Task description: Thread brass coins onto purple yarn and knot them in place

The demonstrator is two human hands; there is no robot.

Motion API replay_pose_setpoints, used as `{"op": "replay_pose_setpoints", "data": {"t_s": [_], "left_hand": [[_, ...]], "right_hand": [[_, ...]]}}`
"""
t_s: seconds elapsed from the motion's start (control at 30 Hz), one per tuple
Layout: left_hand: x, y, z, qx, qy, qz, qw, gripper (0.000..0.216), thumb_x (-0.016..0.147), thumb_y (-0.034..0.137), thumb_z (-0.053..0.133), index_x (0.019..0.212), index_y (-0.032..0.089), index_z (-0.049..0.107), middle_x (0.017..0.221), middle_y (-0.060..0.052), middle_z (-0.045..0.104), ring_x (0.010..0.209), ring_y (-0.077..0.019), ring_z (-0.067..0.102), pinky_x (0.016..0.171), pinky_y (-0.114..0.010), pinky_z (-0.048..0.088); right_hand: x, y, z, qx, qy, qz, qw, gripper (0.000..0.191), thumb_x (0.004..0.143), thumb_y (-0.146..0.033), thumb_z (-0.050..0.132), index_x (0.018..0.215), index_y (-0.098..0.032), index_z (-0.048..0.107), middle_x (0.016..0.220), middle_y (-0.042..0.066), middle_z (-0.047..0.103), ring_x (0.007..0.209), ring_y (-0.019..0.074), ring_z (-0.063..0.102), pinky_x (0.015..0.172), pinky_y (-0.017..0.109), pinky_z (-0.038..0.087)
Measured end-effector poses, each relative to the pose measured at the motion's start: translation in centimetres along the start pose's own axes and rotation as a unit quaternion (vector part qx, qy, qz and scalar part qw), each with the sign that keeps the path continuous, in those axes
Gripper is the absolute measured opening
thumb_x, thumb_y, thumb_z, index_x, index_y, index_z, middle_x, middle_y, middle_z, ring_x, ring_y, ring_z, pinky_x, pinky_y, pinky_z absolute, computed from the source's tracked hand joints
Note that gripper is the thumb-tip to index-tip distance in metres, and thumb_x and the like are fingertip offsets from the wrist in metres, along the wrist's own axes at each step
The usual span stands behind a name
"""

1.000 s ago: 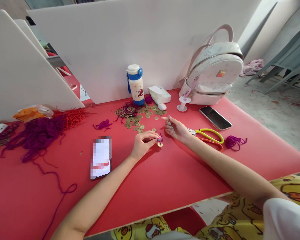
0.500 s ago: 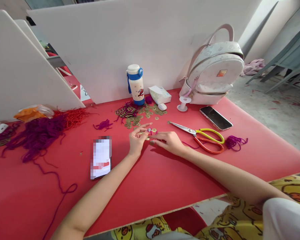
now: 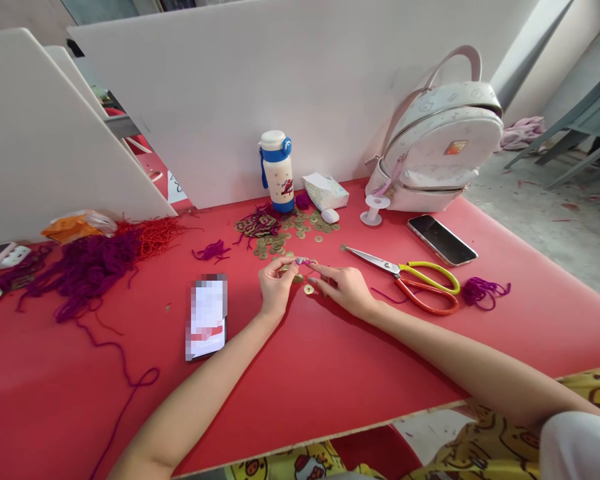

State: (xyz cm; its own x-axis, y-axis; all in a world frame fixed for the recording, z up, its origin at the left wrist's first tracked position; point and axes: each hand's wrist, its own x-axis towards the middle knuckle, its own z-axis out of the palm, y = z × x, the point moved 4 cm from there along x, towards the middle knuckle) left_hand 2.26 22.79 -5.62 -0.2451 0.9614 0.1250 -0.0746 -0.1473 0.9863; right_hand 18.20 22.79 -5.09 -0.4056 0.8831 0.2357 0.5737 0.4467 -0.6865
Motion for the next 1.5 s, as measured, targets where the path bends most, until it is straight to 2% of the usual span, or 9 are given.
{"op": "replay_pose_setpoints", "data": {"t_s": [0.17,0.3,0.47,0.73,0.93,1.13,1.23,1.33,1.5], "left_hand": [[-0.1,0.0,0.2,-0.002,-0.032,0.022,0.999,0.019,0.075,0.037,0.073,0.078,0.018,0.074,0.071,-0.002,0.071,0.057,-0.0139,0.064,0.055,-0.026,0.056],[-0.3,0.3,0.1,0.026,-0.030,0.035,0.999,0.018,0.075,0.036,0.073,0.074,0.018,0.074,0.065,-0.001,0.069,0.056,-0.0138,0.064,0.055,-0.024,0.054],[-0.2,0.2,0.0,0.018,-0.014,0.025,0.999,0.021,0.074,0.038,0.073,0.077,0.017,0.074,0.071,-0.003,0.071,0.058,-0.0156,0.066,0.057,-0.027,0.057],[-0.1,0.2,-0.2,0.015,0.020,0.021,0.999,0.023,0.071,0.038,0.075,0.076,0.016,0.073,0.069,-0.003,0.070,0.052,-0.0146,0.064,0.052,-0.027,0.055],[0.0,0.0,-0.4,0.022,0.063,0.021,0.998,0.024,0.069,0.039,0.075,0.075,0.016,0.073,0.065,-0.004,0.071,0.052,-0.0159,0.064,0.051,-0.026,0.052],[-0.8,-0.1,0.1,0.018,0.067,0.023,0.997,0.023,0.069,0.038,0.074,0.073,0.015,0.073,0.071,-0.005,0.072,0.063,-0.0170,0.066,0.058,-0.026,0.052],[-1.2,-0.4,0.4,0.023,0.046,0.015,0.999,0.022,0.070,0.036,0.073,0.074,0.014,0.073,0.073,-0.006,0.073,0.068,-0.0179,0.067,0.062,-0.026,0.052],[-1.3,-0.5,0.6,0.030,0.036,0.018,0.999,0.019,0.071,0.033,0.072,0.075,0.014,0.074,0.075,-0.007,0.074,0.070,-0.0181,0.068,0.064,-0.025,0.052],[-1.1,-0.3,0.6,0.068,0.048,0.014,0.996,0.017,0.070,0.029,0.070,0.076,0.014,0.074,0.076,-0.007,0.075,0.068,-0.0174,0.067,0.063,-0.025,0.051]], "right_hand": [[0.2,0.1,0.9,0.165,-0.024,0.033,0.985,0.043,0.091,-0.036,0.053,0.128,-0.017,0.061,0.058,-0.002,0.061,0.049,0.0112,0.048,0.054,0.022,0.039],[0.1,0.4,1.1,0.209,-0.012,0.050,0.976,0.041,0.089,-0.039,0.055,0.125,-0.020,0.064,0.055,-0.003,0.059,0.046,0.0109,0.048,0.053,0.022,0.040],[-0.2,0.9,0.6,0.205,0.057,0.077,0.974,0.038,0.089,-0.044,0.054,0.115,-0.020,0.070,0.048,-0.003,0.054,0.045,0.0122,0.051,0.054,0.023,0.042],[-0.4,0.3,0.3,0.213,0.069,0.047,0.974,0.038,0.090,-0.044,0.053,0.110,-0.020,0.073,0.048,-0.002,0.056,0.046,0.0122,0.049,0.057,0.024,0.043],[-0.5,-0.5,0.1,0.151,0.045,0.014,0.987,0.038,0.090,-0.041,0.054,0.116,-0.019,0.070,0.053,0.000,0.063,0.047,0.0122,0.049,0.054,0.022,0.039],[-0.1,-0.4,1.1,0.127,-0.024,0.015,0.992,0.039,0.086,-0.038,0.061,0.120,-0.020,0.065,0.055,-0.003,0.062,0.050,0.0106,0.049,0.055,0.021,0.037],[0.1,-0.2,2.1,0.223,-0.053,0.011,0.973,0.036,0.086,-0.042,0.059,0.111,-0.017,0.062,0.056,-0.004,0.058,0.051,0.0116,0.051,0.054,0.022,0.038],[0.1,-0.3,2.2,0.292,-0.042,0.003,0.955,0.024,0.088,-0.041,0.053,0.087,-0.017,0.057,0.059,-0.003,0.053,0.052,0.0118,0.048,0.053,0.022,0.037],[-0.6,-1.3,1.5,0.138,-0.040,-0.048,0.988,0.015,0.088,-0.025,0.047,0.073,-0.020,0.050,0.060,-0.003,0.049,0.054,0.0118,0.043,0.055,0.023,0.031]]}}
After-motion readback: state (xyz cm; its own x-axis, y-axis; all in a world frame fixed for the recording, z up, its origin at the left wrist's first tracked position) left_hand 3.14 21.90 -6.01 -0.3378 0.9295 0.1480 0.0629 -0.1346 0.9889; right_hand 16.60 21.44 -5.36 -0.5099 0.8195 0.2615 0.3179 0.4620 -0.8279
